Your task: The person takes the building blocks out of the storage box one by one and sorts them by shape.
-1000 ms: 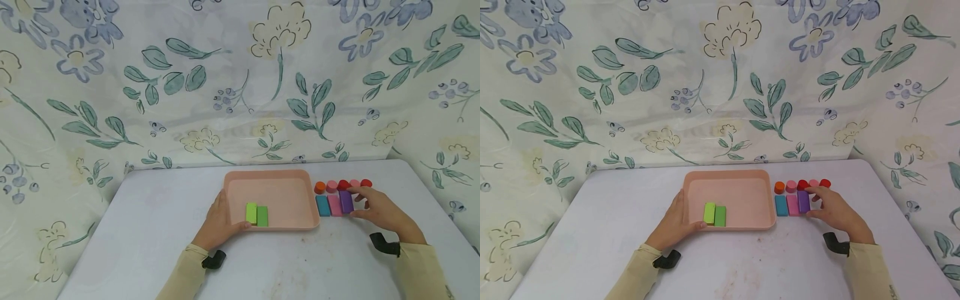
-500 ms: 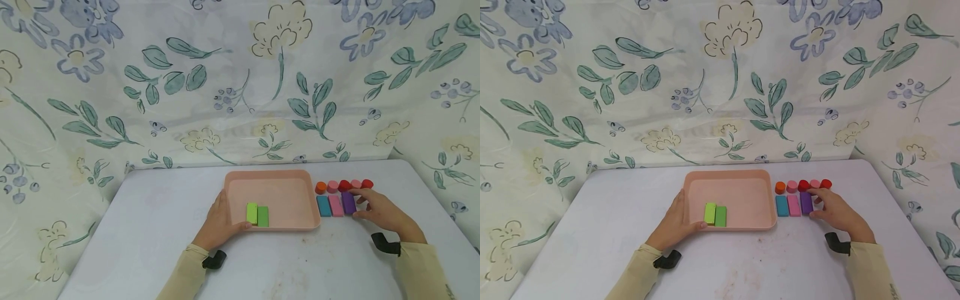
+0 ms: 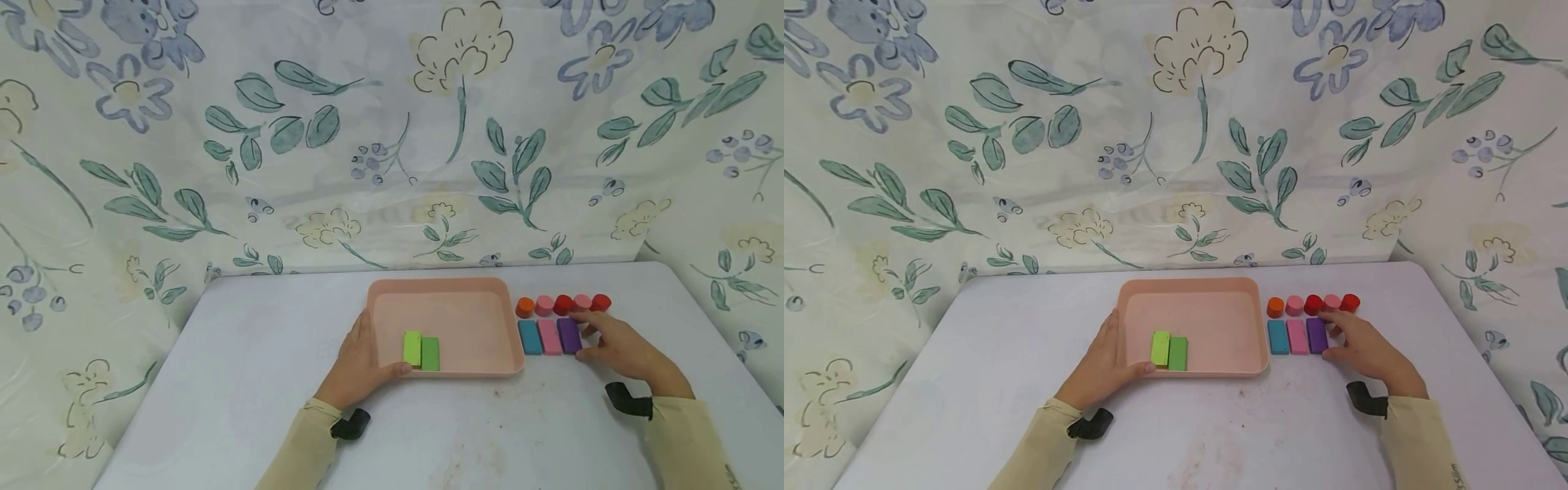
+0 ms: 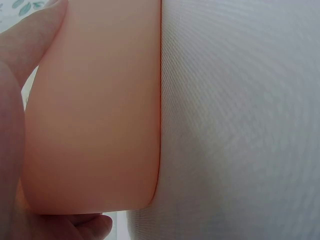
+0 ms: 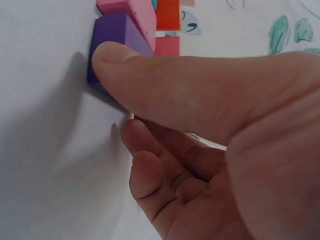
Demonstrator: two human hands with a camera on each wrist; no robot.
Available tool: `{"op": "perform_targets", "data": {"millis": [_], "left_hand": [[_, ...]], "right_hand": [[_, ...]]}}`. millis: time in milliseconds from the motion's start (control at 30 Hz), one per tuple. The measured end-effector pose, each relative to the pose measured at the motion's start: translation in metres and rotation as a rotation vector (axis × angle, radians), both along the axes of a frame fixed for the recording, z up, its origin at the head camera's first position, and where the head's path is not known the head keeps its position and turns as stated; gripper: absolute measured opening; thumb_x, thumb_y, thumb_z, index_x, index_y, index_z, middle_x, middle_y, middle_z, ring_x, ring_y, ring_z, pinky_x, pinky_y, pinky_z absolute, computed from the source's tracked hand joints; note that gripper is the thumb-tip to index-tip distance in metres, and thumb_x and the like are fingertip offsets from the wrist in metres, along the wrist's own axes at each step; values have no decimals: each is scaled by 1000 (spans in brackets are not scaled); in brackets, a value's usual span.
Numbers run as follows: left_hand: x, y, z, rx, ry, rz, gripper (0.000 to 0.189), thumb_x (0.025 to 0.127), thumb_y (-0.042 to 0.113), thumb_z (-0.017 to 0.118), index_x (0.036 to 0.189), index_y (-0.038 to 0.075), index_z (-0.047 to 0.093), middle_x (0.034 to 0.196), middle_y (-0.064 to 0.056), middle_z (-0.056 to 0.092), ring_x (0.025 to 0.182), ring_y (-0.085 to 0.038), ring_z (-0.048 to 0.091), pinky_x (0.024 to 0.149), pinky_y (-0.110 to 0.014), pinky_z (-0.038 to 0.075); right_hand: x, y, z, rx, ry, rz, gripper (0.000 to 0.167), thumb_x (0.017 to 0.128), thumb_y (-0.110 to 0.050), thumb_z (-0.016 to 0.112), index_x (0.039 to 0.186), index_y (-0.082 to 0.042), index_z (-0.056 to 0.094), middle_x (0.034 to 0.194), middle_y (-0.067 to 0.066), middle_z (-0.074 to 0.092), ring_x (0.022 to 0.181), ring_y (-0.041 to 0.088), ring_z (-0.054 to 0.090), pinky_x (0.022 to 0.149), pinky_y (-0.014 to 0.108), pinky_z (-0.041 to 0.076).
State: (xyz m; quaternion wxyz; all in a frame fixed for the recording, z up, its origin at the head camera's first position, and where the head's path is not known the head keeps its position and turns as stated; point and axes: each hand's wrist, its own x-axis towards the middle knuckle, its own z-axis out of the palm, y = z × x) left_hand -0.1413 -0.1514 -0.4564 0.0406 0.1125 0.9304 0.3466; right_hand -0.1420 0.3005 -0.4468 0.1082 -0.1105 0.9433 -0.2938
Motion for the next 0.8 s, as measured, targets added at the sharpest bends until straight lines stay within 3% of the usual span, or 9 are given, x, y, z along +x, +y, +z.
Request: {"op": "perform_targets", "data": {"millis": [800], "left_hand": [[1, 2, 1, -12, -21, 13, 131, 73, 63, 81, 161, 4, 2, 166, -16, 15, 148, -37, 24, 117, -56, 26]], "right_hand": [[0, -3, 1, 11, -29, 1, 73, 84, -12, 80, 143, 11, 43, 117, 24, 58, 106, 41, 56, 83, 51, 57]]}}
